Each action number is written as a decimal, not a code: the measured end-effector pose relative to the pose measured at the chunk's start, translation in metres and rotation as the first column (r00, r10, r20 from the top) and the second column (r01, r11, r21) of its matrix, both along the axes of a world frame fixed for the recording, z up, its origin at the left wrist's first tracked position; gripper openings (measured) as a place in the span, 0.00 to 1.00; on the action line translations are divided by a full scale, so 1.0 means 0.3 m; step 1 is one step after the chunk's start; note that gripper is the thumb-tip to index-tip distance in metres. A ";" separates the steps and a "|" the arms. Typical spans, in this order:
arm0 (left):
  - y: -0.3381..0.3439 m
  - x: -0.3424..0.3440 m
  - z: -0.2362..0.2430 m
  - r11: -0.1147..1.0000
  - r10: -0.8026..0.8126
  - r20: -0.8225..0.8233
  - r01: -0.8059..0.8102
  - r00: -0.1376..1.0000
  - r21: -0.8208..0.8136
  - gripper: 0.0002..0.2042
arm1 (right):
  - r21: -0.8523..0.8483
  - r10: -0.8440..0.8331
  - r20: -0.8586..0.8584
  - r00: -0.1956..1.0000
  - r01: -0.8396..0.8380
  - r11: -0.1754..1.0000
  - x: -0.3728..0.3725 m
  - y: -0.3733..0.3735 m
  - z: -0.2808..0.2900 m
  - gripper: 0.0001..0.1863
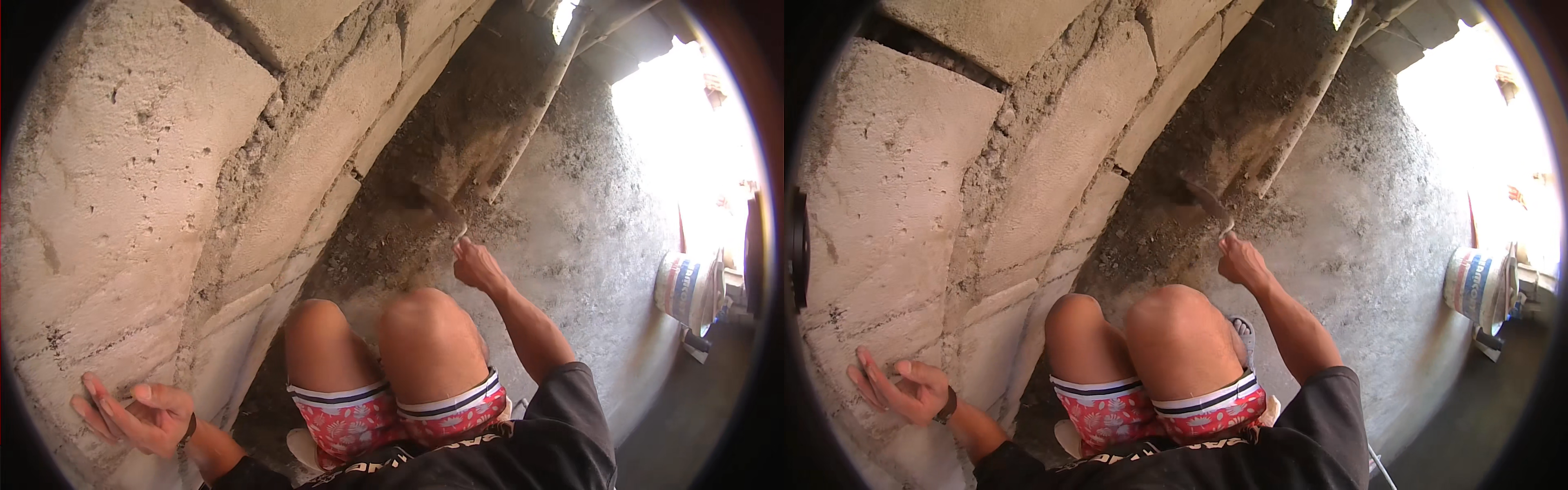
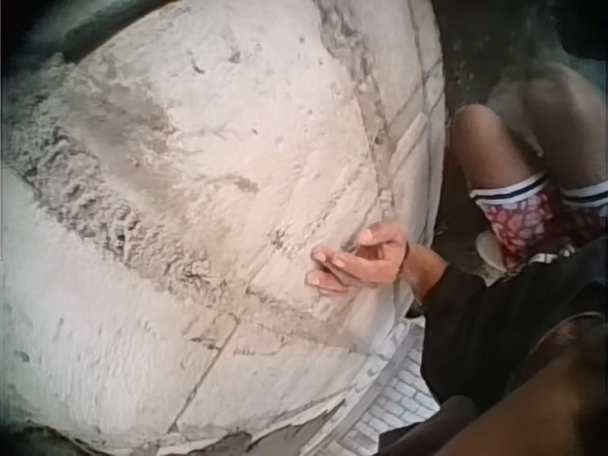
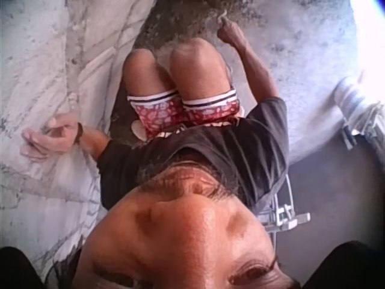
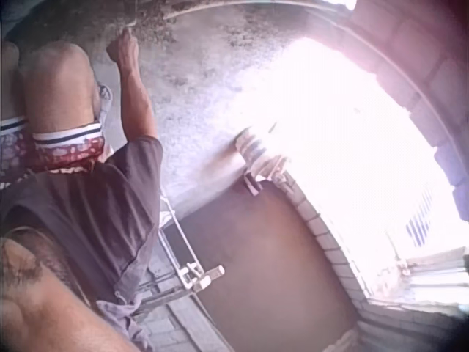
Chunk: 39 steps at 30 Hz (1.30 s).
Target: The person picks up a trowel, pours water from a bucket onto the ground along the wall, and scrapes and spreads mortar along the base of the wall using the trowel.
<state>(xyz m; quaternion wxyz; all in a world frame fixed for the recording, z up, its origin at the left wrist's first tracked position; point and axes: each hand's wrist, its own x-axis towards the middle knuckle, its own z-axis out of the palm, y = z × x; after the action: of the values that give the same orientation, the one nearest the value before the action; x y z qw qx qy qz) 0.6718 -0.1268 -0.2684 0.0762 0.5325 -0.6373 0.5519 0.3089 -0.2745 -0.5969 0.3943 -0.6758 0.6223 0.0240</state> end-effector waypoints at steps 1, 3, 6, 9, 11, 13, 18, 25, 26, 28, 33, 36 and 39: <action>-0.002 -0.001 -0.002 1.000 -0.017 -0.022 0.018 1.000 0.017 0.16 | -0.001 0.021 0.086 0.996 -0.021 1.000 -0.002 -0.014 0.040 0.08; -0.004 -0.004 -0.002 1.000 0.008 0.015 -0.008 1.000 0.006 0.16 | 0.172 -0.198 0.214 0.956 0.163 0.972 0.025 -0.078 0.093 0.07; -0.010 -0.004 -0.002 1.000 0.013 0.029 -0.013 1.000 -0.003 0.16 | 0.597 -0.722 0.460 0.517 0.422 0.683 0.030 -0.262 0.112 0.13; -0.015 -0.002 0.000 1.000 -0.008 0.020 0.008 1.000 -0.002 0.16 | 0.645 -0.797 0.361 0.484 0.488 0.588 0.074 -0.388 0.057 0.16; -0.015 -0.003 0.003 1.000 0.004 0.031 -0.004 1.000 0.003 0.15 | 0.600 -0.833 0.311 0.457 0.585 0.545 0.123 -0.417 -0.005 0.19; -0.016 -0.005 0.006 0.999 -0.024 0.049 0.022 0.998 0.037 0.15 | 0.591 -0.759 0.359 0.544 0.497 0.635 0.171 -0.397 -0.069 0.19; -0.012 -0.022 0.007 0.999 0.048 0.092 -0.048 0.995 -0.003 0.16 | 0.319 -0.290 0.202 0.935 0.217 0.922 0.160 -0.179 -0.121 0.20; -0.021 -0.026 0.012 1.000 0.018 0.069 -0.020 0.997 0.021 0.15 | 0.209 -0.090 0.154 0.984 0.057 0.976 0.024 -0.030 0.096 0.17; -0.024 -0.023 0.011 0.999 0.031 0.095 -0.033 0.995 0.015 0.15 | 0.307 -0.236 0.200 0.951 0.168 0.937 -0.005 -0.097 0.106 0.16; -0.026 -0.020 0.010 1.000 0.010 0.105 -0.010 0.994 -0.004 0.15 | 0.004 -0.226 0.128 0.966 0.227 0.974 -0.022 -0.290 0.062 0.18; -0.020 -0.021 0.010 1.000 0.000 0.107 -0.002 0.994 0.019 0.15 | -0.340 0.599 -0.544 0.588 -0.807 0.483 0.017 -0.649 -0.162 0.07; -0.024 -0.021 0.011 1.000 0.009 0.104 -0.011 0.995 0.014 0.15 | -0.253 0.765 -0.510 0.394 -0.918 0.304 0.029 -0.536 -0.208 0.09; -0.028 -0.024 0.013 1.000 -0.004 0.099 0.003 0.995 0.005 0.15 | -0.105 0.730 -0.210 0.651 -0.757 0.645 0.072 -0.291 -0.150 0.09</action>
<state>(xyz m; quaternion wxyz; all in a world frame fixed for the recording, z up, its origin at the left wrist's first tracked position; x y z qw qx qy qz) 0.6646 -0.1351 -0.2646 0.0440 0.5035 -0.6425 0.5760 0.3304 -0.3617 -0.6420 0.2381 -0.9013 0.3159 0.1767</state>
